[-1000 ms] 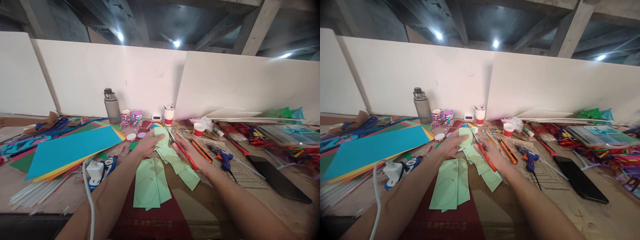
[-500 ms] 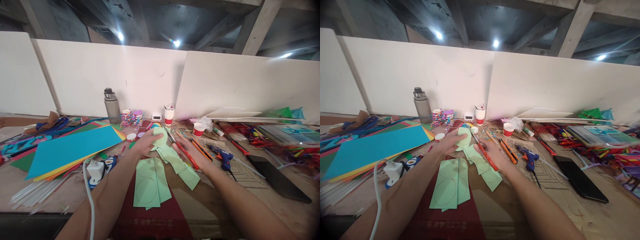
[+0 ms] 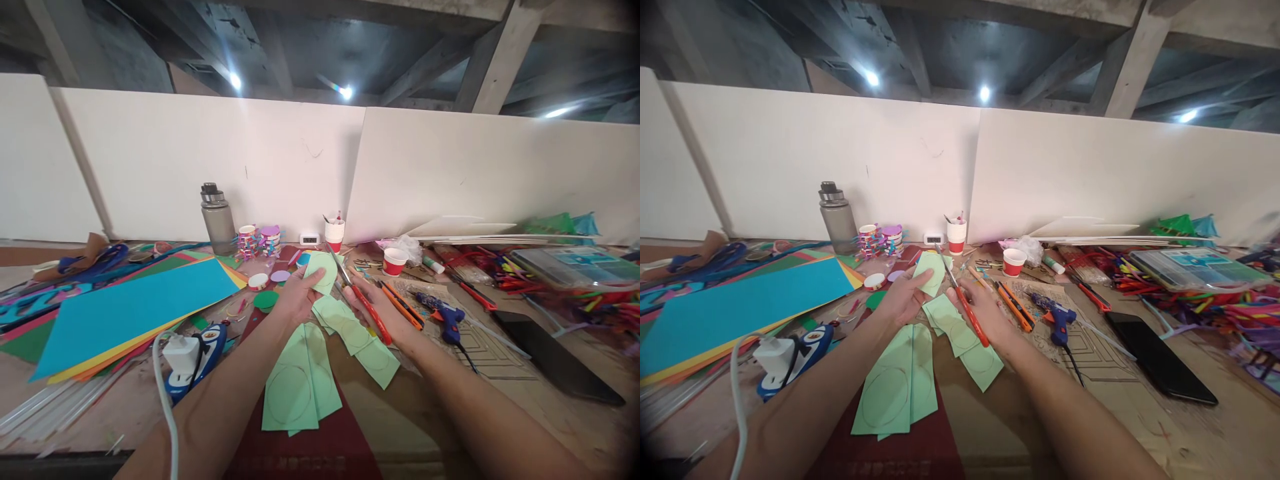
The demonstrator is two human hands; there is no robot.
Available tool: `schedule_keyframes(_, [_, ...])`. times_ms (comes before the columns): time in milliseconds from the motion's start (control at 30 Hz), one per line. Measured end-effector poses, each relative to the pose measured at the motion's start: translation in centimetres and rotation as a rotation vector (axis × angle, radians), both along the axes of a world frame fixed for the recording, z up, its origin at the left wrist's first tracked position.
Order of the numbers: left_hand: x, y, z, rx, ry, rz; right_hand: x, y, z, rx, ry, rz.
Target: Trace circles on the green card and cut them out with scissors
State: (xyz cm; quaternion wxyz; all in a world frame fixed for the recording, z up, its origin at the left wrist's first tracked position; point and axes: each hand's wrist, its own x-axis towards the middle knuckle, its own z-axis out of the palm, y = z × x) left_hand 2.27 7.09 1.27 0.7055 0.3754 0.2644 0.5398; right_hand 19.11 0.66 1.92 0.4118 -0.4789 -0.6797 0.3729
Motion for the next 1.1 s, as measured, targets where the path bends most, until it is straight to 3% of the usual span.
schedule_keyframes(367, [-0.4, 0.5, -0.3, 0.045, 0.051, -0.069, 0.6, 0.7, -0.7, 0.042, -0.037, 0.008])
schedule_keyframes(767, [-1.2, 0.4, 0.7, 0.051, 0.143, -0.098, 0.4, -0.4, 0.9, 0.025, -0.051, 0.019])
schedule_keyframes(1100, [-1.7, 0.3, 1.3, 0.052, 0.16, -0.14, 0.6, -0.4, 0.9, 0.018, -0.072, 0.041])
